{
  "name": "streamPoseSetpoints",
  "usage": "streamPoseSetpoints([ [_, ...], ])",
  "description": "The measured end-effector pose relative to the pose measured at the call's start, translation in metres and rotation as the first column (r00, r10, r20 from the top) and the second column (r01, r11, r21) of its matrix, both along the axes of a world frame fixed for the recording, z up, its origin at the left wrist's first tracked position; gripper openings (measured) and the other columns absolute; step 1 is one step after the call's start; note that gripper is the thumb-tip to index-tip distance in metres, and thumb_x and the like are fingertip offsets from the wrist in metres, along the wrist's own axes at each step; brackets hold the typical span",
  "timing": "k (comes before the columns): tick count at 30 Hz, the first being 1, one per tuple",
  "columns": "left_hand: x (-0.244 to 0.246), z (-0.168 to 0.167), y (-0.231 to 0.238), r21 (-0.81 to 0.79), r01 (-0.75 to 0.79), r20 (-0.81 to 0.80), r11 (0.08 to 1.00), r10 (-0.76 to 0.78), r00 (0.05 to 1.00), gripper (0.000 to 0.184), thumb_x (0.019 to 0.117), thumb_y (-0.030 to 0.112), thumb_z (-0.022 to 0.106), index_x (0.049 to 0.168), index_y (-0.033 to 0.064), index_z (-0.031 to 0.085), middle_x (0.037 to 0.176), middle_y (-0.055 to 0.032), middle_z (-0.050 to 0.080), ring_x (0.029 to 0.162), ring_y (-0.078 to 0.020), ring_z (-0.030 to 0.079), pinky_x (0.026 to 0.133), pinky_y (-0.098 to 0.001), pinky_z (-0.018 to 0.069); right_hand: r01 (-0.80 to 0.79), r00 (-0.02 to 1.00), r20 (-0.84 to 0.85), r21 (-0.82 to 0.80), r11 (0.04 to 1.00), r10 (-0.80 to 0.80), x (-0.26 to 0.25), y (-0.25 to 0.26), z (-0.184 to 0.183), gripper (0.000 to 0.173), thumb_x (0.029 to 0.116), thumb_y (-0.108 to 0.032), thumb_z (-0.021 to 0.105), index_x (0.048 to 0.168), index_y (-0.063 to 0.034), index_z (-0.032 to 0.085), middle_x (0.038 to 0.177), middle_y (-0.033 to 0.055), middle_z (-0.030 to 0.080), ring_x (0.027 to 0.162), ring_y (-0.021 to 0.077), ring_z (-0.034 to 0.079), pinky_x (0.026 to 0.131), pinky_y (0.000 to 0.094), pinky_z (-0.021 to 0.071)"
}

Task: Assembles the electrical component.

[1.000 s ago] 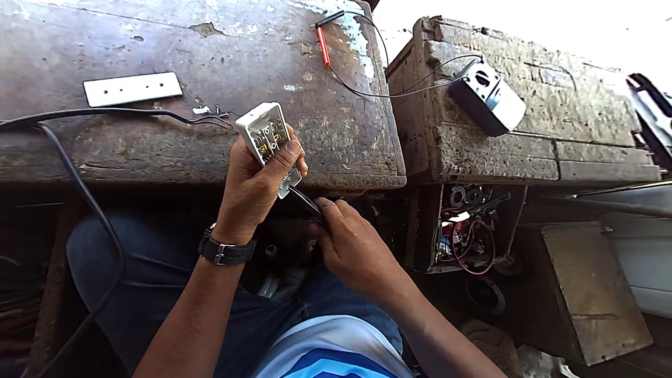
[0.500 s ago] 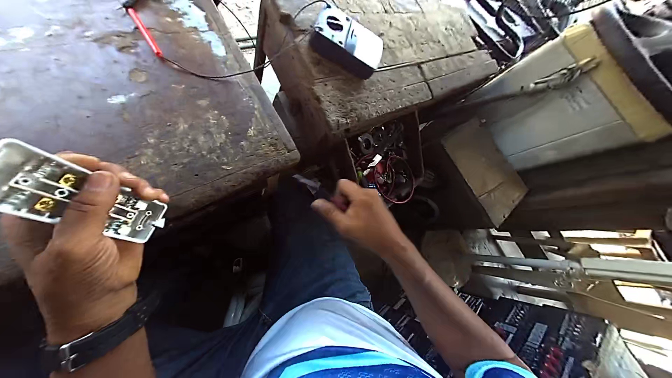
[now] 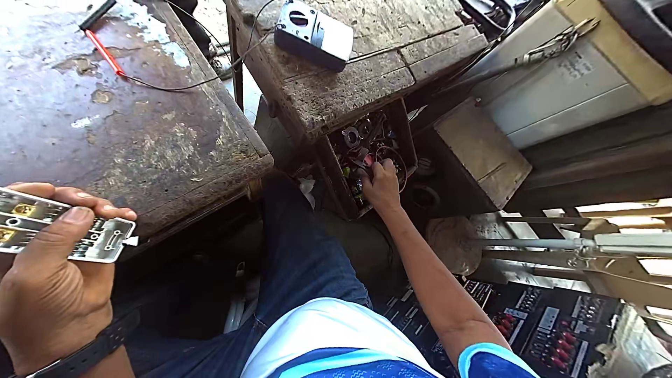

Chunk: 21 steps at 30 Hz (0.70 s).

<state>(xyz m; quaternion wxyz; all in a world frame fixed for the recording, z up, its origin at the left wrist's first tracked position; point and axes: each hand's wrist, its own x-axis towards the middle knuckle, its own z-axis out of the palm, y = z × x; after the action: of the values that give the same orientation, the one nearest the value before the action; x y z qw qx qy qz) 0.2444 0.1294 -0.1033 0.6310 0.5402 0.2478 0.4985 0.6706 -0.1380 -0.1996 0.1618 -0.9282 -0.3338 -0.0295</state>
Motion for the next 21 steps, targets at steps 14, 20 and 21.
streamPoseSetpoints([
  [14, 0.011, 0.023, -0.021, -0.111, 0.007, 0.133, 0.994, 0.008, 0.991, 0.034, 0.0974, -0.001, 0.054, 0.132, 0.0022, 0.054, 0.102, -0.0136, 0.068, 0.078, -0.0215, 0.069, 0.069, -0.0395, 0.0627, -0.754, 0.652, -0.047, 0.069, 0.653, 0.757, -0.115, 0.095, 0.17, 0.04, 0.1033, -0.033, 0.06, 0.111, 0.0056, 0.07, 0.11, 0.0298, 0.067, 0.107, 0.0426, 0.064, 0.095, 0.0547, 0.0505],
  [20, 0.015, 0.017, -0.027, -0.021, -0.253, 0.036, 0.967, 0.253, 0.967, 0.031, 0.0995, -0.002, 0.054, 0.13, -0.0076, 0.055, 0.098, -0.012, 0.068, 0.084, -0.0104, 0.065, 0.078, -0.0268, 0.0565, -0.964, -0.094, 0.035, 0.248, -0.1, 0.995, -0.318, 0.178, 0.224, 0.026, 0.1007, -0.033, 0.064, 0.111, -0.0114, 0.075, 0.112, 0.0086, 0.073, 0.111, 0.0202, 0.067, 0.096, 0.0415, 0.0543],
  [21, 0.034, 0.003, -0.041, 0.042, -0.538, -0.145, 0.842, 0.538, 0.83, 0.028, 0.1026, 0.008, 0.053, 0.126, -0.0031, 0.062, 0.094, -0.0045, 0.069, 0.082, -0.0034, 0.064, 0.076, -0.0203, 0.0546, -0.958, -0.173, 0.078, 0.218, -0.186, 0.982, -0.353, 0.188, 0.227, 0.027, 0.1007, -0.036, 0.061, 0.108, -0.0148, 0.075, 0.107, 0.0035, 0.073, 0.105, 0.0179, 0.067, 0.088, 0.0412, 0.0549],
])
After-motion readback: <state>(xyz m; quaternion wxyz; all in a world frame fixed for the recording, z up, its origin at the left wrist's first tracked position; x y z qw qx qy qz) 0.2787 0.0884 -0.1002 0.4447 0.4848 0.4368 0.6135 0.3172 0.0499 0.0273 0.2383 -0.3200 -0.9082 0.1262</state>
